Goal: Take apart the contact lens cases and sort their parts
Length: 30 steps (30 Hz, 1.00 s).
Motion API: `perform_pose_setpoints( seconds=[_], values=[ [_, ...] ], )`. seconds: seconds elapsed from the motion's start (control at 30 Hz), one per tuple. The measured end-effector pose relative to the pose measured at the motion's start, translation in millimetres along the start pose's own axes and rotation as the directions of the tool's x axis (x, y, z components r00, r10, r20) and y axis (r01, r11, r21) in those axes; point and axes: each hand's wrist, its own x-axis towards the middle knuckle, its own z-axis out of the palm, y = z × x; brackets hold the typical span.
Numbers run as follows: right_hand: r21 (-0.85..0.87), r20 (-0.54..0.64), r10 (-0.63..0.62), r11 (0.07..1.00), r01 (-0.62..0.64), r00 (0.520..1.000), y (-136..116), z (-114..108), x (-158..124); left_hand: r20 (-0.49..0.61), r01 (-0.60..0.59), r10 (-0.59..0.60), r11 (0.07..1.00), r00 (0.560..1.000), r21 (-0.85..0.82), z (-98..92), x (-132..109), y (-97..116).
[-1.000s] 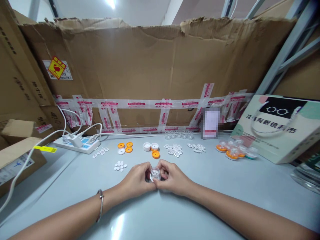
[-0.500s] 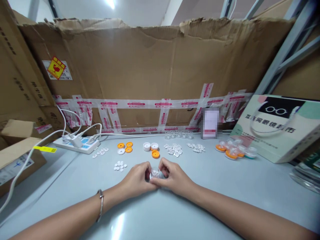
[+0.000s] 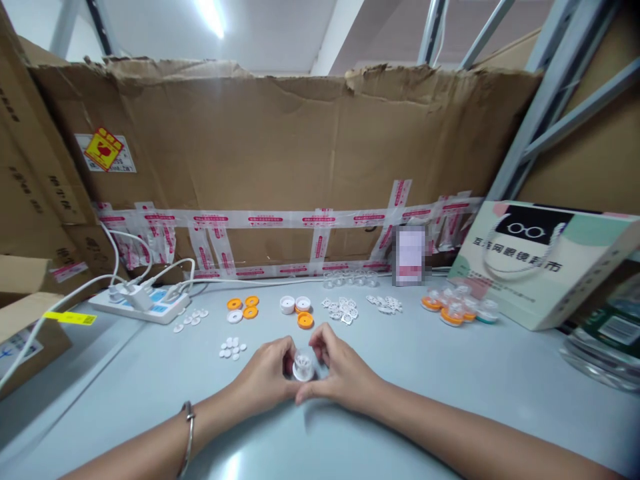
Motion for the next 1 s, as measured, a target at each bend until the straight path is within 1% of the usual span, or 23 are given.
perform_pose_setpoints(
  seconds=[0.07,0.13,0.2,0.3,0.33,0.4,0.5,0.63,0.7,0.77,0.83,0.9,0.97,1.0],
  values=[
    [0.000,-0.022,0.021,1.000,-0.021,1.000,-4.1,2.2,0.9,-0.009,-0.007,0.007,1.000,1.000,0.019,-0.1,1.0,1.3],
    [-0.004,-0.041,0.005,1.000,-0.005,0.999,-8.0,2.5,0.1,-0.011,-0.003,0.003,1.000,1.000,0.029,-0.4,1.1,3.7],
    [-0.003,-0.026,-0.064,0.998,0.064,0.998,-10.3,0.5,-2.4,-0.009,0.002,-0.002,1.000,1.000,0.018,-1.1,0.3,6.3],
    [0.032,0.047,-0.211,0.977,0.210,0.976,-9.1,-6.3,-6.4,-0.005,-0.011,0.011,1.000,1.000,-0.007,-2.7,-1.4,9.0],
    [0.053,0.066,-0.228,0.973,0.225,0.971,-7.7,-8.8,-7.0,-0.002,-0.014,0.014,1.000,1.000,-0.012,-3.3,-1.9,9.5],
    [0.095,0.070,-0.184,0.980,0.177,0.980,-4.8,-12.4,-6.1,0.008,-0.012,0.012,1.000,1.000,-0.018,-4.5,-2.6,9.7],
    [0.118,0.010,-0.066,0.991,0.064,0.998,-3.7,-9.8,-1.9,0.017,-0.007,0.007,1.000,1.000,-0.015,-5.1,-1.9,7.9],
    [0.058,-0.035,-0.018,0.998,0.021,0.999,-7.2,2.5,1.1,0.014,-0.024,0.025,1.000,1.000,-0.013,-3.5,0.5,4.0],
    [0.042,-0.056,0.015,0.999,-0.013,0.998,-5.3,2.4,1.6,0.009,-0.029,0.029,1.000,1.000,-0.011,-3.0,0.6,3.7],
    [0.037,-0.058,0.018,0.999,-0.016,0.998,1.3,-6.4,3.3,0.012,-0.019,0.019,1.000,1.000,-0.008,-3.6,-0.3,4.9],
    [-0.009,-0.070,0.000,1.000,-0.001,0.998,10.7,-22.1,6.6,0.027,-0.004,0.004,1.000,1.000,-0.006,-5.5,-1.6,6.9],
    [-0.090,-0.134,-0.007,0.996,-0.006,0.991,17.9,-38.4,10.5,0.031,0.006,-0.006,1.000,1.000,-0.001,-7.5,-2.5,8.2],
    [-0.137,-0.175,-0.041,0.990,0.017,0.984,18.4,-47.5,12.6,0.032,0.007,-0.007,1.000,0.999,0.000,-8.8,-2.7,8.2],
    [-0.136,-0.161,-0.069,0.990,0.047,0.985,15.5,-47.8,12.5,0.032,0.005,-0.005,1.000,0.999,-0.003,-9.0,-2.5,7.6]
  ],
)
